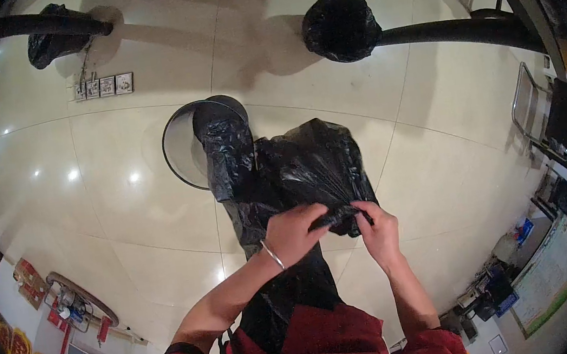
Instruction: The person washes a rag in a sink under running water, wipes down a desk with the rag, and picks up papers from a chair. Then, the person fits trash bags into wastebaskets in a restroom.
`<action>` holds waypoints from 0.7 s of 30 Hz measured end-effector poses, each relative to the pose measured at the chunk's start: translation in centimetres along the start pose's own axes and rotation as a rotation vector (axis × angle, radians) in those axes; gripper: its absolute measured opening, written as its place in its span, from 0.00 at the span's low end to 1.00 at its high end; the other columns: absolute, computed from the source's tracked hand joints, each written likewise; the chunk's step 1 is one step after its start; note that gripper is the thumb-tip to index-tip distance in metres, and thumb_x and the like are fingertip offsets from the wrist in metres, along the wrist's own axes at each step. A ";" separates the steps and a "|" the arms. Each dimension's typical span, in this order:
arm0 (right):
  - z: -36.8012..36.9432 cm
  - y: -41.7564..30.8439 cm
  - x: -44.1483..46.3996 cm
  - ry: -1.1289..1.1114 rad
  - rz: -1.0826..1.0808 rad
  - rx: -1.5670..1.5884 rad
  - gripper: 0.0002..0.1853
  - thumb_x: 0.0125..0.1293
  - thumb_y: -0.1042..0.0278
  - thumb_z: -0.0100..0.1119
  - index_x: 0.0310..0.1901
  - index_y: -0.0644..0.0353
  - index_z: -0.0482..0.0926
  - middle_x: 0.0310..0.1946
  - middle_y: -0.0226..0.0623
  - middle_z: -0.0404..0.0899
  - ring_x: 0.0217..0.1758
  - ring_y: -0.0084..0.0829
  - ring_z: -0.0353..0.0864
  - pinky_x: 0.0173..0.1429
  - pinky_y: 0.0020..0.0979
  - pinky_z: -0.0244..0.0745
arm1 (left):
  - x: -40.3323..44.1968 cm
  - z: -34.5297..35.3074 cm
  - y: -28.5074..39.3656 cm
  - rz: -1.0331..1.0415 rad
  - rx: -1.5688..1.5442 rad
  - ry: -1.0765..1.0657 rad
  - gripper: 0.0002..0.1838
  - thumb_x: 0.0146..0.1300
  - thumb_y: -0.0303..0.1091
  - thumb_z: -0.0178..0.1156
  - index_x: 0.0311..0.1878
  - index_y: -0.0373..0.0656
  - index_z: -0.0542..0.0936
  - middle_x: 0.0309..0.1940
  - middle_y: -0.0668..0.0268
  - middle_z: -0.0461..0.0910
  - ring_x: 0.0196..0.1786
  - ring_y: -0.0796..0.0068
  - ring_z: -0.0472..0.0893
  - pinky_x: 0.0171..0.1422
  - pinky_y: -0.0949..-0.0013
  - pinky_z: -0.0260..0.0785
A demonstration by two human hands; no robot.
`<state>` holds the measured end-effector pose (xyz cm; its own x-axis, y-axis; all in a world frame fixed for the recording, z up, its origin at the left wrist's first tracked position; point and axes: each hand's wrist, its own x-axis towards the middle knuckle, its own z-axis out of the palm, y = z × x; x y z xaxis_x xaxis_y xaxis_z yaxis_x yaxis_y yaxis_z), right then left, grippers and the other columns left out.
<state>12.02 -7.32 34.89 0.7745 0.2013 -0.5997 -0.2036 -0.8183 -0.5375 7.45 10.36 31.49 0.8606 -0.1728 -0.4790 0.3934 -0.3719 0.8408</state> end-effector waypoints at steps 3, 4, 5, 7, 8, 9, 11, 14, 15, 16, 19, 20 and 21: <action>1.3 2.4 0.3 0.055 -0.076 -0.043 0.18 0.56 0.80 0.47 0.51 0.60 0.68 0.40 0.48 0.75 0.37 0.41 0.77 0.39 0.28 0.71 | 0.2 0.6 -0.7 -0.026 0.089 0.054 0.13 0.44 0.36 0.60 0.35 0.45 0.73 0.29 0.63 0.73 0.31 0.63 0.76 0.31 0.66 0.68; 1.6 2.6 0.2 0.054 -0.073 -0.043 0.18 0.56 0.80 0.47 0.51 0.60 0.68 0.40 0.48 0.75 0.37 0.41 0.77 0.39 0.28 0.71 | 0.2 0.7 -0.9 -0.045 0.128 0.074 0.13 0.43 0.35 0.61 0.34 0.45 0.73 0.29 0.64 0.72 0.31 0.63 0.76 0.30 0.66 0.69; 1.8 2.7 0.2 0.059 -0.030 -0.041 0.21 0.56 0.82 0.45 0.53 0.60 0.64 0.39 0.50 0.74 0.38 0.42 0.77 0.40 0.29 0.70 | 0.0 1.2 -1.3 -0.024 0.123 0.129 0.12 0.42 0.32 0.61 0.34 0.46 0.74 0.29 0.65 0.69 0.31 0.65 0.75 0.30 0.67 0.69; 1.9 3.0 -0.1 0.063 0.018 -0.041 0.23 0.56 0.83 0.43 0.56 0.60 0.61 0.38 0.51 0.74 0.40 0.43 0.76 0.42 0.30 0.70 | -0.6 1.4 -1.7 0.001 0.092 0.183 0.12 0.42 0.32 0.61 0.33 0.46 0.73 0.29 0.65 0.69 0.31 0.64 0.75 0.30 0.66 0.69; 2.0 3.1 -0.3 0.057 0.120 -0.031 0.24 0.55 0.85 0.40 0.56 0.61 0.59 0.38 0.51 0.74 0.39 0.42 0.77 0.42 0.30 0.70 | -0.7 1.4 -1.9 0.026 0.064 0.241 0.12 0.42 0.31 0.61 0.33 0.45 0.73 0.29 0.65 0.69 0.31 0.63 0.75 0.30 0.66 0.69; 2.0 3.4 -0.5 0.049 0.221 -0.021 0.25 0.54 0.87 0.38 0.56 0.63 0.58 0.37 0.51 0.74 0.38 0.41 0.77 0.43 0.29 0.70 | -0.8 1.4 -2.1 0.023 0.064 0.241 0.12 0.42 0.31 0.61 0.33 0.45 0.73 0.29 0.65 0.69 0.31 0.63 0.75 0.30 0.66 0.69; 3.5 7.4 -1.2 0.116 0.192 0.197 0.24 0.52 0.89 0.35 0.53 0.64 0.59 0.37 0.50 0.74 0.36 0.39 0.77 0.43 0.28 0.70 | -0.8 1.3 -2.4 0.044 0.058 0.279 0.12 0.42 0.30 0.61 0.32 0.44 0.72 0.29 0.65 0.69 0.31 0.63 0.75 0.30 0.66 0.69; 3.9 7.6 -0.6 0.167 0.349 0.625 0.22 0.48 0.90 0.31 0.46 0.65 0.61 0.38 0.47 0.74 0.31 0.32 0.77 0.43 0.26 0.71 | -0.2 1.4 -2.3 -0.003 0.115 0.171 0.13 0.42 0.29 0.61 0.34 0.44 0.71 0.31 0.64 0.70 0.32 0.63 0.75 0.31 0.66 0.69; 3.5 6.8 -0.4 0.163 0.505 0.842 0.22 0.48 0.90 0.32 0.46 0.64 0.61 0.36 0.47 0.74 0.29 0.32 0.77 0.40 0.26 0.72 | 0.0 1.6 -2.3 -0.003 0.112 0.172 0.13 0.42 0.29 0.61 0.34 0.44 0.71 0.31 0.64 0.70 0.32 0.63 0.75 0.31 0.66 0.69; 3.3 5.7 -0.2 0.158 0.663 1.059 0.22 0.47 0.89 0.32 0.46 0.64 0.61 0.34 0.47 0.74 0.27 0.31 0.76 0.37 0.26 0.72 | 0.4 1.9 -2.1 0.002 0.117 0.122 0.14 0.42 0.30 0.60 0.35 0.45 0.71 0.30 0.64 0.70 0.32 0.63 0.75 0.31 0.66 0.69; 3.3 5.6 0.2 0.155 0.697 1.126 0.20 0.49 0.85 0.35 0.47 0.61 0.61 0.32 0.46 0.74 0.23 0.29 0.74 0.31 0.23 0.71 | 1.0 3.2 -1.9 0.017 0.120 0.056 0.15 0.44 0.31 0.59 0.38 0.46 0.71 0.30 0.64 0.69 0.32 0.64 0.75 0.31 0.66 0.69; 3.4 6.0 0.3 0.143 0.722 1.199 0.20 0.49 0.84 0.36 0.47 0.61 0.61 0.31 0.46 0.74 0.23 0.29 0.74 0.30 0.23 0.71 | 1.2 3.6 -1.9 0.025 0.121 0.041 0.15 0.45 0.32 0.58 0.39 0.47 0.71 0.29 0.64 0.69 0.32 0.63 0.75 0.31 0.66 0.69; 3.8 6.8 0.4 0.148 0.680 1.303 0.16 0.54 0.78 0.41 0.47 0.60 0.62 0.33 0.42 0.74 0.25 0.26 0.73 0.29 0.22 0.71 | 1.5 4.1 -2.0 0.072 0.126 0.049 0.13 0.47 0.33 0.55 0.40 0.48 0.71 0.28 0.64 0.68 0.30 0.64 0.75 0.28 0.66 0.69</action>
<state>8.63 -10.78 28.74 0.3483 -0.1350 -0.9276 -0.8648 0.3356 -0.3736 6.68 7.11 28.09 0.9012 -0.1593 -0.4030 0.2889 -0.4722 0.8328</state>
